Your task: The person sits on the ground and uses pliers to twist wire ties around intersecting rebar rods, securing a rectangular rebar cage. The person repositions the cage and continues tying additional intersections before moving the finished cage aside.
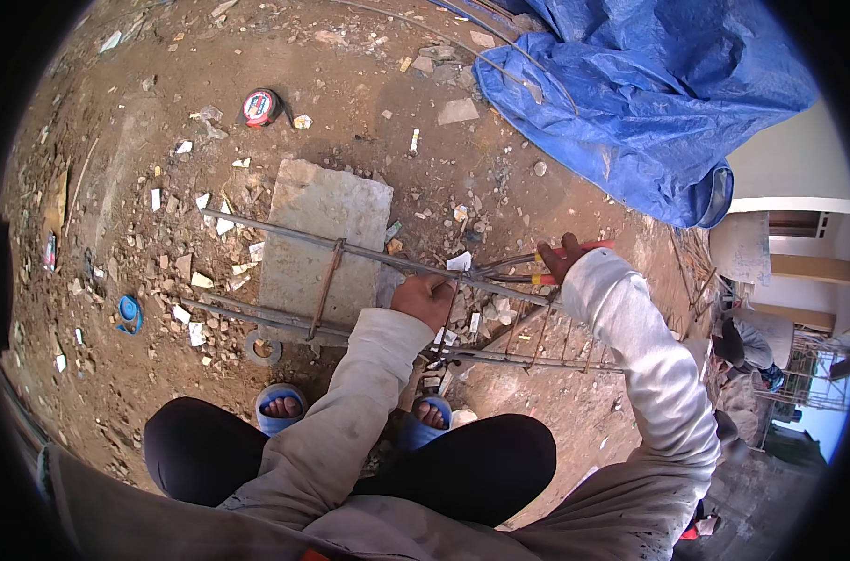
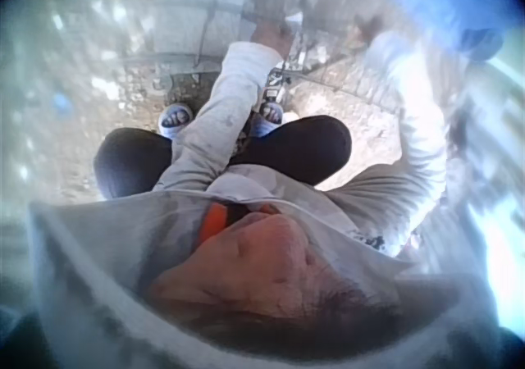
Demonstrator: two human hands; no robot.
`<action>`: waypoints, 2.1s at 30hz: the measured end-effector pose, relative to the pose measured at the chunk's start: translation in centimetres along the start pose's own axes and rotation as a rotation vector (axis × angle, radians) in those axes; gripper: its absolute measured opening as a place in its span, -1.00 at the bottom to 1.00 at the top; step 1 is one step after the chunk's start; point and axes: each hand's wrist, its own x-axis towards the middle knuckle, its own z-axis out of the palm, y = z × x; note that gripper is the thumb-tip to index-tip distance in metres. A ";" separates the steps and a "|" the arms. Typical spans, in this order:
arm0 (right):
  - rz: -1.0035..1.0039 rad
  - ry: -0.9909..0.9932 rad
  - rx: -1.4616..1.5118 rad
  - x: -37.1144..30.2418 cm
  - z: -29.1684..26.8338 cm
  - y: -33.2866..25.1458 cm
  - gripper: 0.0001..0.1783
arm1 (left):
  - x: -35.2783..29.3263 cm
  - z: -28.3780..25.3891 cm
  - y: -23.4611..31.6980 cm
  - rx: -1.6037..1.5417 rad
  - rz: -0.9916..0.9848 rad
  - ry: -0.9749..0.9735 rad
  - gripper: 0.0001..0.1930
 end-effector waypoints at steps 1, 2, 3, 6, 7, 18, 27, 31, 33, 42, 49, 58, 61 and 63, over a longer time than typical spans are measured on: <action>-0.002 -0.044 0.025 0.1 -0.5 0.2 -0.34 | 0.0 0.6 -0.4 -0.105 0.016 0.003 -0.75; 0.006 -0.089 0.060 0.2 -0.9 0.4 -0.31 | 0.1 1.0 -0.8 -0.224 0.027 0.015 -0.75; -0.016 -0.104 0.018 0.3 -1.2 0.5 -0.32 | 0.2 1.3 -1.1 -0.377 -0.022 -0.019 -0.76; -0.113 -0.015 -0.024 0.5 -1.5 0.5 -0.32 | 0.3 2.0 -1.5 -0.613 -0.151 -0.079 -0.74; -0.120 -0.010 -0.007 0.5 -1.6 0.4 -0.32 | 0.4 2.3 -1.5 -0.656 -0.177 -0.020 -0.73; -0.246 0.403 -0.250 1.3 -6.1 0.6 -0.70 | -1.5 3.8 -0.1 -0.782 -0.195 0.158 -0.79; -0.222 -0.322 -0.142 3.1 -8.5 -0.4 -0.78 | -2.0 2.8 0.0 -0.406 -0.015 0.065 -0.77; 0.154 -0.719 0.870 -0.3 -3.3 -0.9 -0.54 | -1.8 3.3 -0.4 -0.439 -0.028 0.040 -0.77; 0.029 -0.307 0.681 -1.6 -1.3 -1.4 -0.49 | -1.4 3.9 -1.0 -0.578 0.010 0.098 -0.78; 0.250 -0.465 0.811 -3.3 -4.2 -3.8 -0.47 | -1.7 4.7 -1.8 -0.781 -0.046 0.069 -0.78; 0.297 -0.456 0.985 -3.4 0.9 -6.9 -0.58 | -1.9 3.2 -0.2 -0.813 -0.202 -0.015 -0.75; 0.008 0.080 0.429 -3.4 1.3 -3.1 -0.60 | -1.2 4.7 -1.5 -0.770 -0.128 0.077 -0.78; 0.048 0.062 0.197 -4.7 -3.4 -2.4 -0.63 | -1.2 5.0 -1.7 -0.823 -0.044 0.090 -0.79; 0.028 -0.113 0.337 -4.8 -5.1 -3.0 -0.72 | -1.2 4.9 -1.6 -0.839 -0.054 0.119 -0.80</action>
